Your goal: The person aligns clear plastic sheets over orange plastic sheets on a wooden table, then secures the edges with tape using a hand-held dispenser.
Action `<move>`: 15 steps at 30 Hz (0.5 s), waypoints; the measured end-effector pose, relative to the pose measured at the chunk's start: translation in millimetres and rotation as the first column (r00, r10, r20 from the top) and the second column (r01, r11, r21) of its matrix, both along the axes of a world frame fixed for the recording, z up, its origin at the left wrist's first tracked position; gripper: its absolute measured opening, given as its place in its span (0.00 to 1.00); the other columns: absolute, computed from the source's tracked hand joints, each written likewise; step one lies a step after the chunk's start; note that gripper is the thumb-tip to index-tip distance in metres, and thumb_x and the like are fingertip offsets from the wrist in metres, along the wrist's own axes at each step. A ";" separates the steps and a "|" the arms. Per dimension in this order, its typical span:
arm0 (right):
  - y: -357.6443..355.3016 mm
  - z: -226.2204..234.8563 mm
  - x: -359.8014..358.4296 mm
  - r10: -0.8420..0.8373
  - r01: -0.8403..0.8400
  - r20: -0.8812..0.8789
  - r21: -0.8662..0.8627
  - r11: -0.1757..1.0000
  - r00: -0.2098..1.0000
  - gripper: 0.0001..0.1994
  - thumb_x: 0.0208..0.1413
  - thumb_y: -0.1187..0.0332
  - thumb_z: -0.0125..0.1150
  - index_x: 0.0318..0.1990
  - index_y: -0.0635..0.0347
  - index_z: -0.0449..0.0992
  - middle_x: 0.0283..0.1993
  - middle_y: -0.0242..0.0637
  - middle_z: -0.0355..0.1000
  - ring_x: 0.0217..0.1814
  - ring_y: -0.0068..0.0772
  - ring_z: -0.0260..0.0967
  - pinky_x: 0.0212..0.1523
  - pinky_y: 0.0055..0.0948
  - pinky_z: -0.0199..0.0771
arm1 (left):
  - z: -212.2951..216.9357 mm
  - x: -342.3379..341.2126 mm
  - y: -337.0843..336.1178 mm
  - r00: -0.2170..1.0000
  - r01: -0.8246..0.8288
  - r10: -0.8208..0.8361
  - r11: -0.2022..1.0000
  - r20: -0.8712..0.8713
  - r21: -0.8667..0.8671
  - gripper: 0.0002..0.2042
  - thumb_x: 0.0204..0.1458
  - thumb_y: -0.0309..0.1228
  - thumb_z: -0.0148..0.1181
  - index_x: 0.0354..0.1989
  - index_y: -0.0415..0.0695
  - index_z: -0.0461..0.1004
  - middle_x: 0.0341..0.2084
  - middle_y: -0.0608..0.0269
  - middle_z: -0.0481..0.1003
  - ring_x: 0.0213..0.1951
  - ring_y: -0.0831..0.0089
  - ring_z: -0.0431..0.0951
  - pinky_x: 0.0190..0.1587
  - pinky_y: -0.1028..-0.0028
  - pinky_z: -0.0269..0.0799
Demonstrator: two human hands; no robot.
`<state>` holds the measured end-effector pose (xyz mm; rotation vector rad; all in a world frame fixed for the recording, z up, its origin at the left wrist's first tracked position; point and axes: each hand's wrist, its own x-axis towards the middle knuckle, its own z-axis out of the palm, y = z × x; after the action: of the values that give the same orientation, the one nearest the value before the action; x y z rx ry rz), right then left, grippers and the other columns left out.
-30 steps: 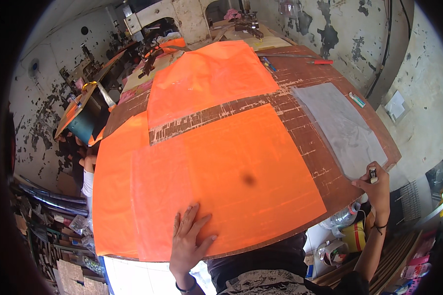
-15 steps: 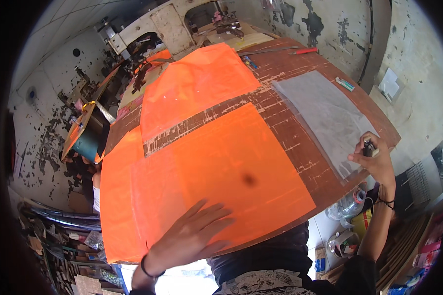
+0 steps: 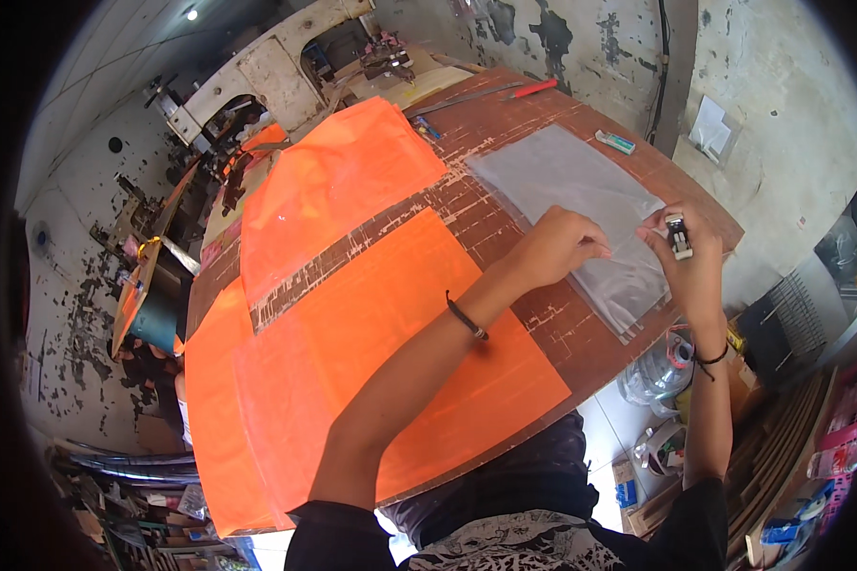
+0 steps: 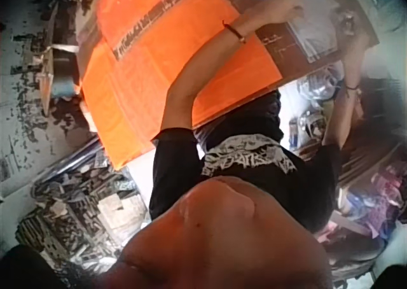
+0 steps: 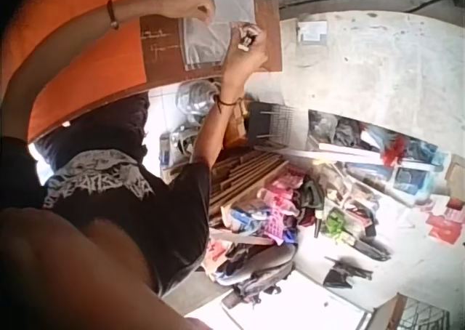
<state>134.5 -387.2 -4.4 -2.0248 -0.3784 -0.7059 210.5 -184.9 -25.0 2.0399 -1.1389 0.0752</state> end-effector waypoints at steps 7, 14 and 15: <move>27.1 -14.2 -47.8 -0.106 0.112 0.042 -0.169 0.979 0.993 0.13 0.47 0.77 0.69 0.31 0.62 0.67 0.40 0.43 0.77 0.33 0.41 0.74 0.34 0.30 0.72 | -17.3 20.6 0.1 0.941 -0.180 0.138 0.977 -0.308 -0.113 0.09 0.44 0.30 0.71 0.26 0.37 0.81 0.22 0.57 0.80 0.25 0.77 0.77 0.29 0.75 0.71; 22.6 -42.3 -51.6 -0.108 0.074 -0.063 -0.402 0.913 0.992 0.15 0.47 0.69 0.70 0.31 0.64 0.66 0.47 0.42 0.77 0.44 0.49 0.75 0.40 0.37 0.75 | -39.1 34.5 -4.9 0.887 -0.283 0.158 0.929 -0.435 -0.239 0.12 0.52 0.31 0.65 0.29 0.35 0.71 0.22 0.56 0.79 0.23 0.71 0.79 0.26 0.73 0.71; 24.8 -40.3 -51.1 -0.104 0.070 -0.062 -0.403 0.913 0.993 0.15 0.47 0.69 0.70 0.31 0.64 0.66 0.47 0.42 0.77 0.44 0.49 0.75 0.40 0.37 0.75 | -42.4 36.7 -4.3 0.881 -0.344 0.161 0.864 -0.446 -0.369 0.10 0.55 0.31 0.61 0.33 0.37 0.69 0.24 0.55 0.79 0.24 0.72 0.79 0.26 0.73 0.71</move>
<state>83.3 -362.4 -44.8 -2.4644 -0.4114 -0.6332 247.2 -189.3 -67.4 1.6806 -0.5227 0.0381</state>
